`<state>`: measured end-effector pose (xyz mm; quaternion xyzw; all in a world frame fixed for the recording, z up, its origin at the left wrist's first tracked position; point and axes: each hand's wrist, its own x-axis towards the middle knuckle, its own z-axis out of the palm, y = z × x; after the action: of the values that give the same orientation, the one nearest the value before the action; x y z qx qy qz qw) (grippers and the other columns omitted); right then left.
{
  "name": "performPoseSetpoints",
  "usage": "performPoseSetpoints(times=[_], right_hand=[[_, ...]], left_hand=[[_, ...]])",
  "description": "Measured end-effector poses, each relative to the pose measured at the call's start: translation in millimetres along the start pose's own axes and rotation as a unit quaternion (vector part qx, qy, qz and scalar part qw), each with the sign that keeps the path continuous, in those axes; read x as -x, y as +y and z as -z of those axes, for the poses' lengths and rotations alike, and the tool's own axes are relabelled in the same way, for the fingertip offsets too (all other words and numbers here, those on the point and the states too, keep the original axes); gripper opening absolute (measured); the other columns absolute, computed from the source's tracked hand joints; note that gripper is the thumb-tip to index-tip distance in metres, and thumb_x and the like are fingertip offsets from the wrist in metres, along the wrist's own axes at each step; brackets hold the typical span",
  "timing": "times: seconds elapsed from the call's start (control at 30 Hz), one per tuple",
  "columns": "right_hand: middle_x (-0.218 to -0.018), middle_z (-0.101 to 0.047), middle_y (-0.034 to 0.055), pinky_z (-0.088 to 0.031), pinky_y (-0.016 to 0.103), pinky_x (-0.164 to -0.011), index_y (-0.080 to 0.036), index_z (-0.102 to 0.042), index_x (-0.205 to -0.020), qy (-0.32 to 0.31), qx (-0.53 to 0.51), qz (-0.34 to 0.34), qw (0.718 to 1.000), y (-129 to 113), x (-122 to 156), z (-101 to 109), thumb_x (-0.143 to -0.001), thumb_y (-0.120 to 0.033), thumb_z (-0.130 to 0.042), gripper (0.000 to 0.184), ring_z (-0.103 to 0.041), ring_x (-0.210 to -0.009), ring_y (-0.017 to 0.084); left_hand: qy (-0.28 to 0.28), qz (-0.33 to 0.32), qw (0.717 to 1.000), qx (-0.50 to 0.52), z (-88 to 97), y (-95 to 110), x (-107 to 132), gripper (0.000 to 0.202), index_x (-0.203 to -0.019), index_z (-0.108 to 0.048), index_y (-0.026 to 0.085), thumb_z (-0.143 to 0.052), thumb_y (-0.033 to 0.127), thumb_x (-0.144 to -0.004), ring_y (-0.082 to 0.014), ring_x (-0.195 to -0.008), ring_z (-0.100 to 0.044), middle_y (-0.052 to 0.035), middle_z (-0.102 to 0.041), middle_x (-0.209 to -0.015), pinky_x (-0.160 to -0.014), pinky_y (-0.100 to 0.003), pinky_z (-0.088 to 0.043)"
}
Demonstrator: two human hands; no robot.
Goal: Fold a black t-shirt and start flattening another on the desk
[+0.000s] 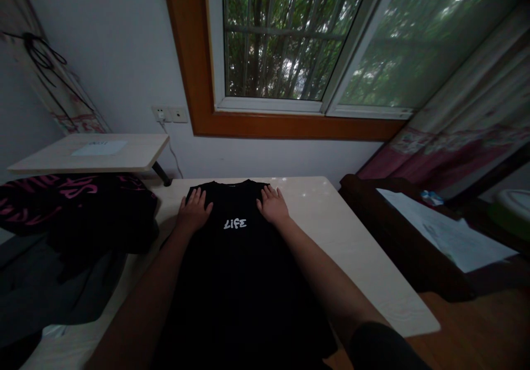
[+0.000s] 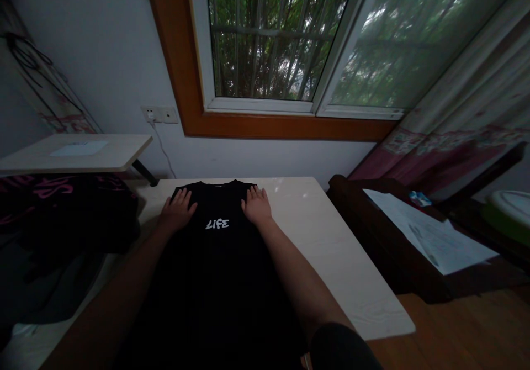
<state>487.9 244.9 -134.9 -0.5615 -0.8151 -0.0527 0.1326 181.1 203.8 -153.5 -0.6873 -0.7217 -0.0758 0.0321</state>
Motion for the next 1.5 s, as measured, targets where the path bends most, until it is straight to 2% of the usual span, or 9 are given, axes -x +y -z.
performPoseSetpoints(times=[0.13,0.27,0.37,0.67,0.87,1.2,1.33,1.43,1.5], right_hand=[[-0.157,-0.042,0.0191,-0.017,0.045,-0.125,-0.003,-0.048,-0.148,0.027,-0.018,0.043,0.999,-24,11,8,-0.103,-0.036,-0.037,0.057,-0.033,-0.150,0.028],[-0.160,-0.037,0.0188,-0.021,0.045,-0.125,-0.003,-0.044,-0.151,-0.007,-0.051,0.049,0.997,-50,32,4,-0.104,-0.048,-0.036,0.066,-0.030,-0.152,0.029],[-0.163,-0.030,0.0185,-0.020,0.046,-0.125,-0.003,-0.041,-0.153,-0.030,-0.058,0.051,0.997,-56,45,0,-0.104,-0.056,-0.033,0.073,-0.025,-0.154,0.029],[-0.165,-0.024,0.0170,-0.019,0.046,-0.126,-0.005,-0.037,-0.155,-0.042,-0.057,0.058,0.996,-49,67,9,-0.104,-0.059,-0.029,0.075,-0.021,-0.155,0.027],[-0.165,-0.025,0.0156,-0.020,0.046,-0.127,-0.007,-0.037,-0.156,-0.045,-0.056,0.074,0.995,-39,96,16,-0.104,-0.056,-0.034,0.072,-0.021,-0.155,0.026],[-0.165,-0.026,0.0153,-0.026,0.049,-0.125,-0.010,-0.034,-0.157,-0.029,-0.088,0.083,0.992,-22,141,27,-0.103,-0.050,-0.043,0.068,-0.023,-0.154,0.027],[-0.162,-0.035,0.0130,-0.030,0.052,-0.124,-0.017,-0.045,-0.153,-0.038,-0.170,0.102,0.979,-13,141,36,-0.102,-0.045,-0.048,0.058,-0.030,-0.152,0.028],[-0.148,-0.057,0.0078,-0.040,0.046,-0.117,-0.025,-0.060,-0.140,-0.044,-0.284,0.113,0.951,0,137,48,-0.105,-0.037,-0.043,0.041,-0.050,-0.139,0.023],[-0.132,-0.066,0.0071,-0.046,0.043,-0.111,-0.026,-0.066,-0.129,-0.001,-0.316,0.070,0.946,10,136,54,-0.105,-0.034,-0.043,0.035,-0.059,-0.126,0.022]], left_hand=[[-0.004,0.003,1.000,-0.009,2.7,2,1,0.068,-0.158,-0.033,0.016,-0.025,0.053,-0.101,-0.0249,-0.156,-0.018,-0.0106,-0.022,-0.168,-0.125,-0.051,-0.015],[-0.003,0.003,1.000,-0.010,2.8,2,1,0.069,-0.158,-0.032,0.015,-0.026,0.053,-0.101,-0.0251,-0.156,-0.018,-0.0105,-0.021,-0.168,-0.125,-0.052,-0.015],[-0.006,0.002,1.000,-0.009,0.9,1,0,0.069,-0.159,-0.032,0.016,-0.027,0.053,-0.101,-0.0252,-0.156,-0.017,-0.0104,-0.021,-0.168,-0.125,-0.052,-0.015],[-0.002,-0.001,1.000,0.001,-1.3,-1,-1,0.070,-0.158,-0.033,0.014,-0.025,0.054,-0.101,-0.0252,-0.156,-0.018,-0.0110,-0.022,-0.168,-0.125,-0.053,-0.015],[-0.005,0.003,1.000,0.004,0.3,-1,-1,0.069,-0.158,-0.033,0.016,-0.025,0.054,-0.100,-0.0250,-0.156,-0.017,-0.0107,-0.021,-0.168,-0.125,-0.053,-0.014],[-0.012,0.000,1.000,-0.008,0.5,-1,-1,0.071,-0.158,-0.032,0.013,-0.024,0.054,-0.100,-0.0259,-0.156,-0.017,-0.0113,-0.020,-0.168,-0.124,-0.055,-0.016],[-0.011,0.000,1.000,-0.007,0.8,-1,-1,0.072,-0.159,-0.031,0.014,-0.023,0.055,-0.100,-0.0255,-0.156,-0.016,-0.0107,-0.020,-0.168,-0.124,-0.054,-0.016],[-0.019,0.003,1.000,-0.006,0.9,-1,-2,0.072,-0.159,-0.030,0.014,-0.023,0.055,-0.100,-0.0253,-0.156,-0.016,-0.0100,-0.019,-0.168,-0.125,-0.054,-0.016],[-0.020,0.004,1.000,-0.005,0.8,-1,-2,0.072,-0.159,-0.030,0.014,-0.023,0.055,-0.100,-0.0253,-0.156,-0.016,-0.0100,-0.019,-0.168,-0.125,-0.054,-0.015]])
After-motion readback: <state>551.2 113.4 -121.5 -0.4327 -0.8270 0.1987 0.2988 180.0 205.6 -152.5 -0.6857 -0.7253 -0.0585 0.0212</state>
